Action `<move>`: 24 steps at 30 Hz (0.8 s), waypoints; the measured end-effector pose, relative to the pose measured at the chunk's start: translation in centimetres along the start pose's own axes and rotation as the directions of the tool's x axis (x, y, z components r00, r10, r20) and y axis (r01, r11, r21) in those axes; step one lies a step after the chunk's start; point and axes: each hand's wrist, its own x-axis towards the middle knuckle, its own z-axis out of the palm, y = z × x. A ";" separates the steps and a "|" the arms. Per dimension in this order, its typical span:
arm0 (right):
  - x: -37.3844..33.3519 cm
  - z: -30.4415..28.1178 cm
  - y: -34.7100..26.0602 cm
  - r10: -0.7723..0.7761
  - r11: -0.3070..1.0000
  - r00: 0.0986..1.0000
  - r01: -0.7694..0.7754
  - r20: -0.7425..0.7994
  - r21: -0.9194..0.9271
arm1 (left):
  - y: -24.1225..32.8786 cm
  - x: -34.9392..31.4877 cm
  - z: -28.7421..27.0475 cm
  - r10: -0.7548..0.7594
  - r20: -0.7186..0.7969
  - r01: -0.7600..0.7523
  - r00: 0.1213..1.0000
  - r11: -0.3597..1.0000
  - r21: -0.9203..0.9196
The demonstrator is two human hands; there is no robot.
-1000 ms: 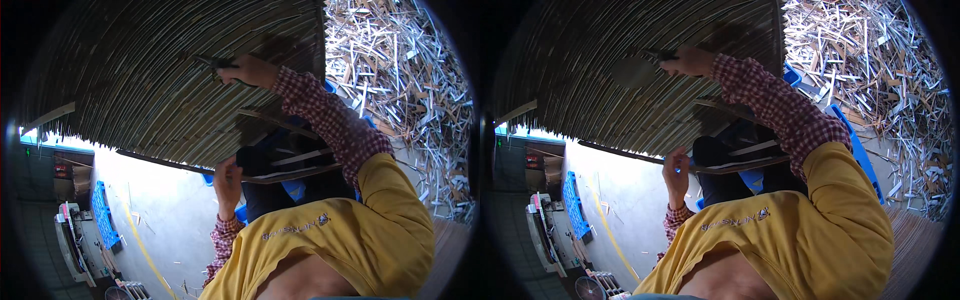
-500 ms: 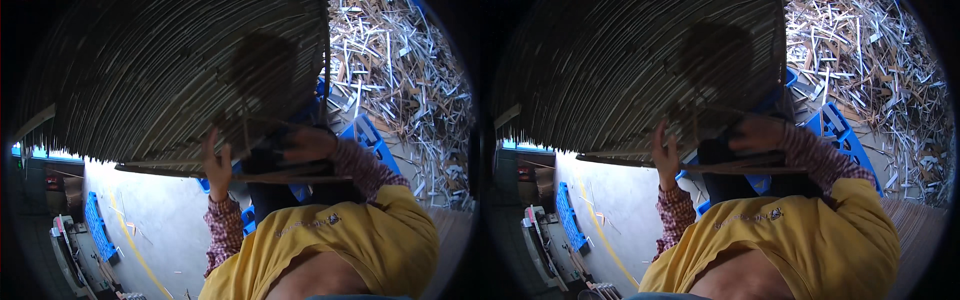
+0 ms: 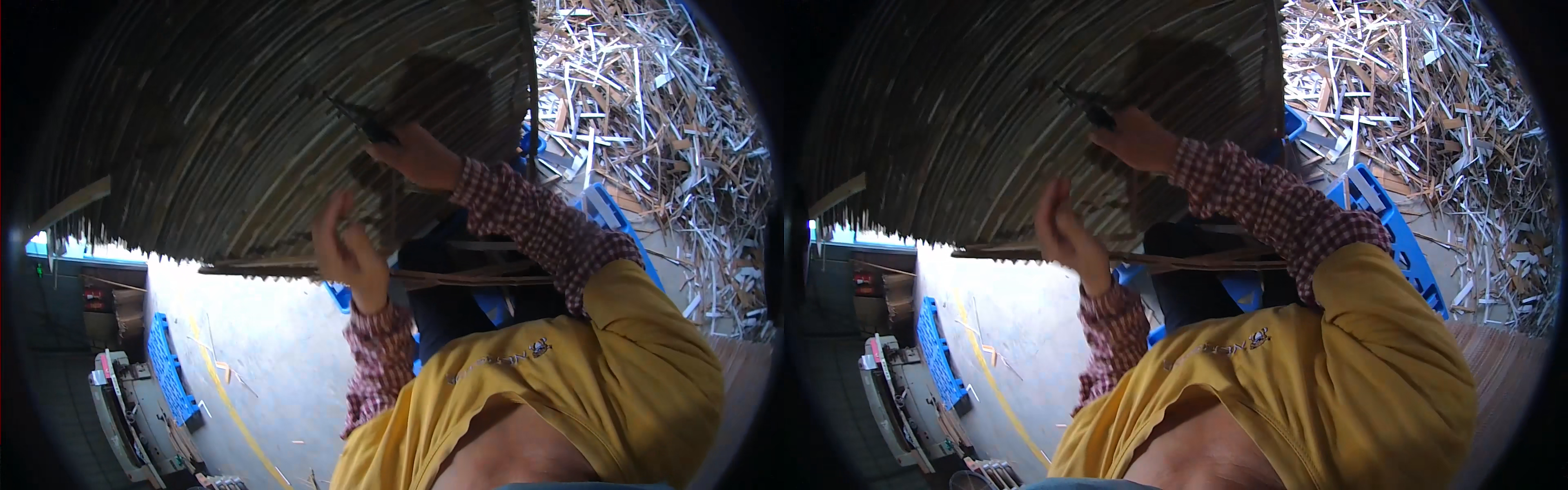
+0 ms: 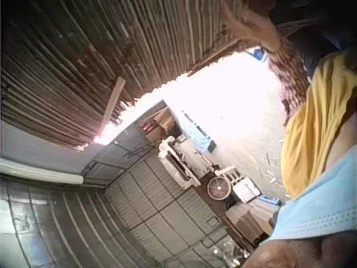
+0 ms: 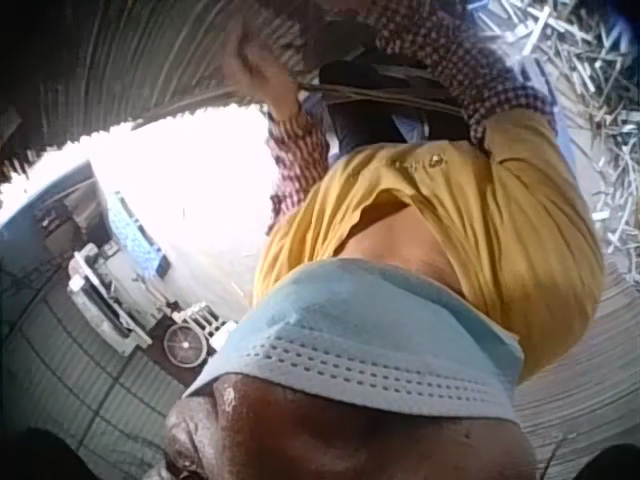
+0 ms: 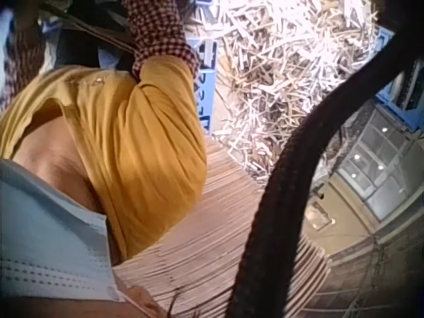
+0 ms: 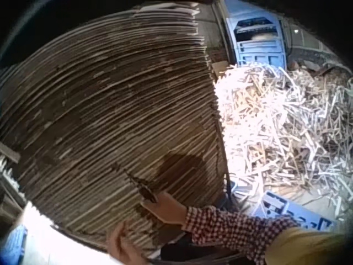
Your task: Trimming the edges of a large stack of cardboard sheets using scissors.
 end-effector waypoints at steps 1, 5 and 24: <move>-0.4 0.0 0.3 0.062 0.995 0.997 -0.066 -0.048 -0.078 | 0.7 -0.5 -1.2 0.095 -0.026 -0.093 0.995 0.994 0.057; -14.2 3.5 -1.7 -0.062 0.987 0.978 0.090 0.201 -0.132 | -3.7 -3.7 -7.7 0.139 -0.044 -0.130 0.989 0.979 0.157; 2.0 -3.4 -1.6 0.313 0.948 0.902 -0.314 0.296 -0.044 | -4.2 3.0 4.6 -0.074 0.351 0.221 0.933 0.889 -0.401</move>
